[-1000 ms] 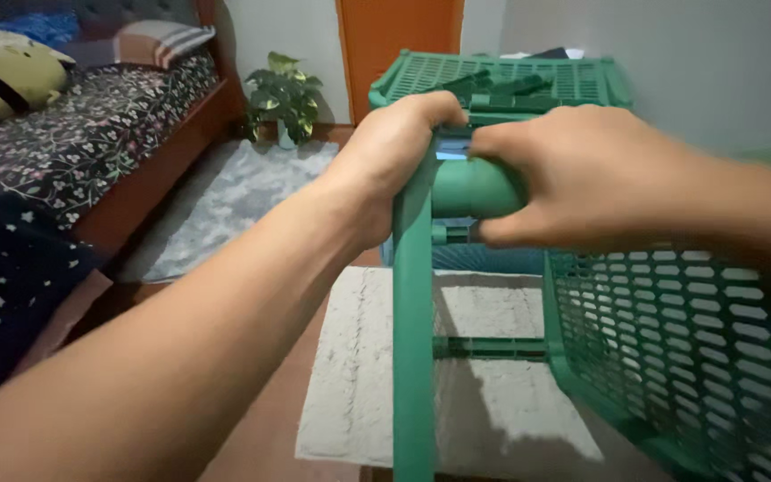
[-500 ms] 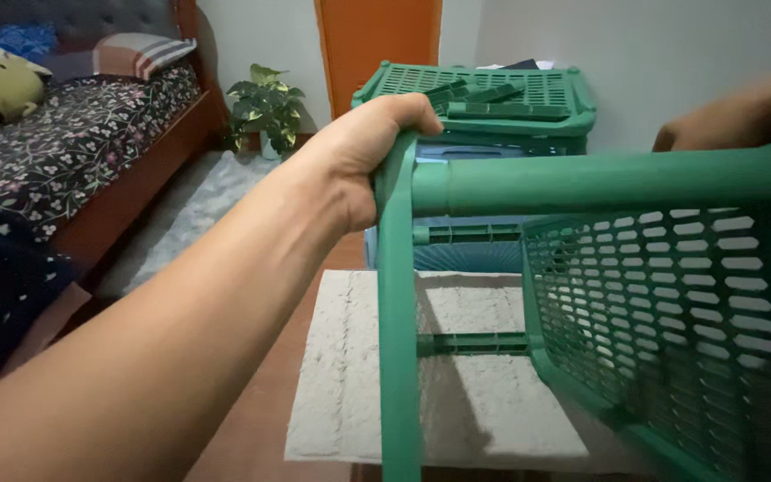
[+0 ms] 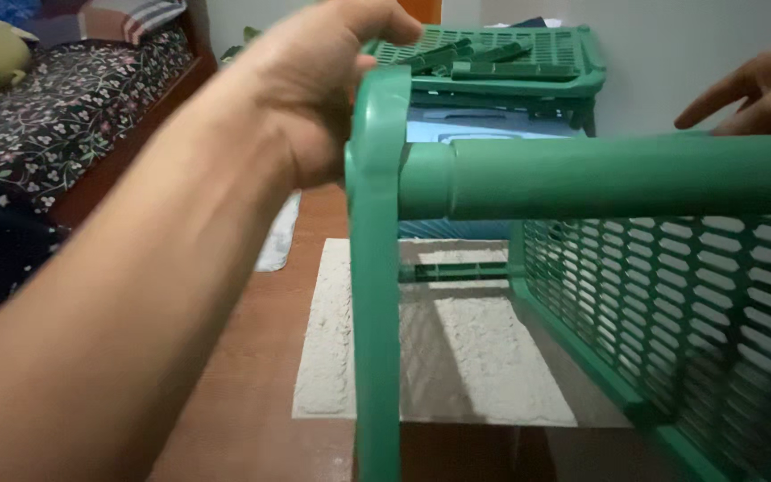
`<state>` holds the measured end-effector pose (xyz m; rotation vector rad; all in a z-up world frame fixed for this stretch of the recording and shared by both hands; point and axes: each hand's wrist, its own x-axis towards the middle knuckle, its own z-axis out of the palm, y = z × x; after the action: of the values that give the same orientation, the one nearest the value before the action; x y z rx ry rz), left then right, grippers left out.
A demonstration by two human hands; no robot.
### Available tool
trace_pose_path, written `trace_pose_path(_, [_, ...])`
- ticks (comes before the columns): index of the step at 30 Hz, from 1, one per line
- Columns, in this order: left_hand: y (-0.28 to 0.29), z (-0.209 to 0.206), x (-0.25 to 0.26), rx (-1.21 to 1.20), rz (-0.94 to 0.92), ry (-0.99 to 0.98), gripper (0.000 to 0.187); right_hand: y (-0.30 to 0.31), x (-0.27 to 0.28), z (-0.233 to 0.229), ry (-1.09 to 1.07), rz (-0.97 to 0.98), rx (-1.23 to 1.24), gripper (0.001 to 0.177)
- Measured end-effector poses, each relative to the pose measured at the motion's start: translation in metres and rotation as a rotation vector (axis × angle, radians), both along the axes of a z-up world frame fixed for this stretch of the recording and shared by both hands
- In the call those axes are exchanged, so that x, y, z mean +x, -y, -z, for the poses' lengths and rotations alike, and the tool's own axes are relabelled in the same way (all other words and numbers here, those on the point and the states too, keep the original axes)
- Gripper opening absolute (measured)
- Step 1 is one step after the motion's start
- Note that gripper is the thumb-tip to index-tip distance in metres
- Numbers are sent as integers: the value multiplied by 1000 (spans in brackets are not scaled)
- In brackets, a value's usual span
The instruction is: The person assembles a green plastic stool by inserting cylindrical legs into the base, stacking a second perforated platform on top, and attaching horizontal crossbars to form a frame. The person repeatedly adjusts and reattaches the crossbars to ensure stability.
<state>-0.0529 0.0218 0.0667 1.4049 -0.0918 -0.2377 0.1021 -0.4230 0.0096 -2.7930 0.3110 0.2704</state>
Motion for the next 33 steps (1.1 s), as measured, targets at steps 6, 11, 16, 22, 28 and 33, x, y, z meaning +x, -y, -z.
trace_pose_path(6, [-5,-1,-1,-15,2,79,65,-35,-26,0,4,-44,-68,65])
trace_pose_path(11, [0,6,9,-8,-93,-126,58,-64,-36,2,22,4,-32,72])
trace_pose_path(16, [-4,44,4,23,-180,-120,54,-60,-68,29,95,-23,-4,75])
trace_pose_path(22, [-4,101,-17,134,-242,-315,46,-57,-100,87,14,51,214,81])
trace_pose_path(28, [-19,141,-38,377,-218,-333,45,-63,-140,113,-32,71,262,66])
trace_pose_path(33, [-29,185,-16,650,-143,-405,50,-83,-174,114,-129,198,318,70])
